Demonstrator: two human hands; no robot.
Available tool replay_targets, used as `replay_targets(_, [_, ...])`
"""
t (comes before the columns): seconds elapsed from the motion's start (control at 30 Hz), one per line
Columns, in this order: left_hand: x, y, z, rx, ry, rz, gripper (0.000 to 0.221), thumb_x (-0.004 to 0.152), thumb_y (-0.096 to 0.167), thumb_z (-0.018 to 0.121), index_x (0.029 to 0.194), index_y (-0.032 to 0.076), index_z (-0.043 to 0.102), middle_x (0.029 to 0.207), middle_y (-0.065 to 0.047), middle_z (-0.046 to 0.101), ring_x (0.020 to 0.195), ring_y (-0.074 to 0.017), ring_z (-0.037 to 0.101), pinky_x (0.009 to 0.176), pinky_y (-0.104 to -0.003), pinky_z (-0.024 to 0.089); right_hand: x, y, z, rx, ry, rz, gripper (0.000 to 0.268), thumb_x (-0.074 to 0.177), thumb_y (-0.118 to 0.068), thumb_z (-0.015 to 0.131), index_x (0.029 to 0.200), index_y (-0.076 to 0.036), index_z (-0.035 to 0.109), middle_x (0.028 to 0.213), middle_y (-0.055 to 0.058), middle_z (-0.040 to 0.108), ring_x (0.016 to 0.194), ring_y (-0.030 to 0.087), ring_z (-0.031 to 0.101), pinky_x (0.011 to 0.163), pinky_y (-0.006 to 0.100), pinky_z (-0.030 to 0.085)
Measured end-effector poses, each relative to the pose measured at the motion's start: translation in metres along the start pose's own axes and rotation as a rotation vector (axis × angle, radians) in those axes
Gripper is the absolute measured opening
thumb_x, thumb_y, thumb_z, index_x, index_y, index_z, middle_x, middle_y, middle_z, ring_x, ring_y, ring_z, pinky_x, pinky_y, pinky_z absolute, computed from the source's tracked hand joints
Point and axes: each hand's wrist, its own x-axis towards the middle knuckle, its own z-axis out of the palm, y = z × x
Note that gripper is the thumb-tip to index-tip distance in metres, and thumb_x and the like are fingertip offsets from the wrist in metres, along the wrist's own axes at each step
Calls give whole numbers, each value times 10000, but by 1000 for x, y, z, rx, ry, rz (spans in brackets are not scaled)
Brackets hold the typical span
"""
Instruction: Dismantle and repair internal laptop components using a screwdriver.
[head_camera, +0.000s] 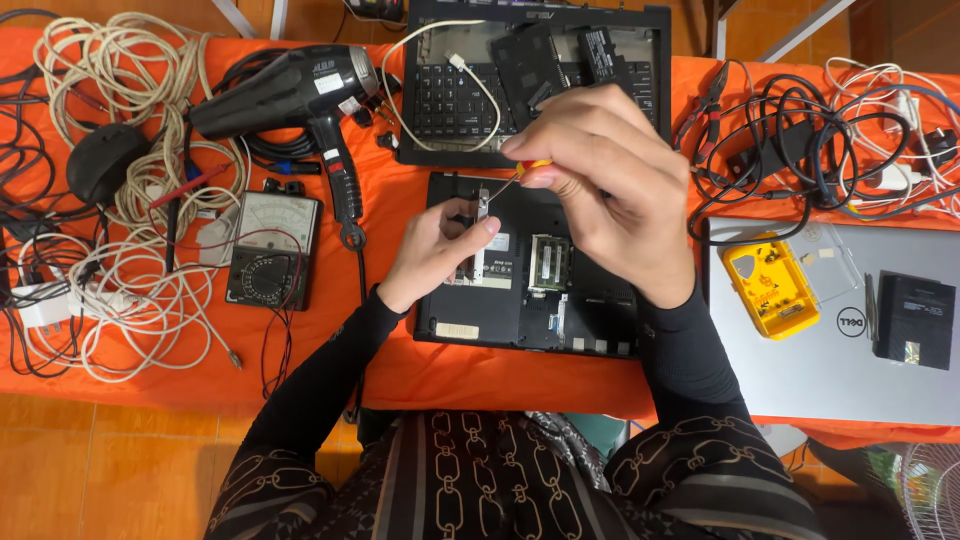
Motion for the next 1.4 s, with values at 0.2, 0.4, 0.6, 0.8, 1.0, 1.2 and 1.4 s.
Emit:
replay_targets(0.2, [-1,0,1,-6,20,1,493,906,442,719,1088,-16,691,578,4,637,402,-33,514,355,-204,370,-8,7,-1,1,11,0,172,1001,-60,787,1141,-28,691,1116,54,744,1061,264,682,1009,373,548])
replay_targets(0.4, [-2,-2,1,-64,6,15,440,925,417,712,1051,-3,683,601,2,641,445,-27,539,371,-198,374,-5,5,-4,59,-12,-23,181,1008,-51,742,1174,-20,678,1146,96,724,1098,286,681,1106,422,524])
replay_targets(0.6, [5,-14,-11,-192,23,120,429,976,388,658,1158,0,651,760,-35,699,587,-31,637,408,-190,415,-9,9,-7,406,202,61,118,1116,-40,595,1190,-90,516,1225,46,616,1193,254,683,1126,408,544])
replay_targets(0.8, [9,-16,-21,-300,108,136,509,1021,390,628,1296,-38,612,796,-93,722,519,-60,559,445,-198,425,0,19,2,-131,-261,112,405,1000,-125,800,1329,-81,567,1043,142,551,993,281,598,897,363,503])
replay_targets(1.0, [7,-10,-27,-333,67,238,667,994,505,637,1384,-30,554,856,-88,718,546,-63,579,456,-197,441,3,29,38,-245,-678,150,1141,673,-543,920,1538,-42,371,1035,181,574,925,353,591,895,463,451])
replay_targets(1.2, [5,-22,-27,-358,-65,296,819,941,662,646,1383,-19,539,927,-73,738,678,-79,690,490,-194,490,-15,43,64,-191,-753,124,1252,633,-541,937,1554,-12,273,1179,228,606,1042,385,623,1030,519,391])
replay_targets(1.4, [5,-23,-26,-401,-166,323,902,923,668,683,1469,-13,454,1001,-71,714,723,-76,670,538,-203,506,-8,42,62,-200,-802,229,1132,671,-503,926,1524,-35,348,1168,210,608,1059,390,617,1010,470,431])
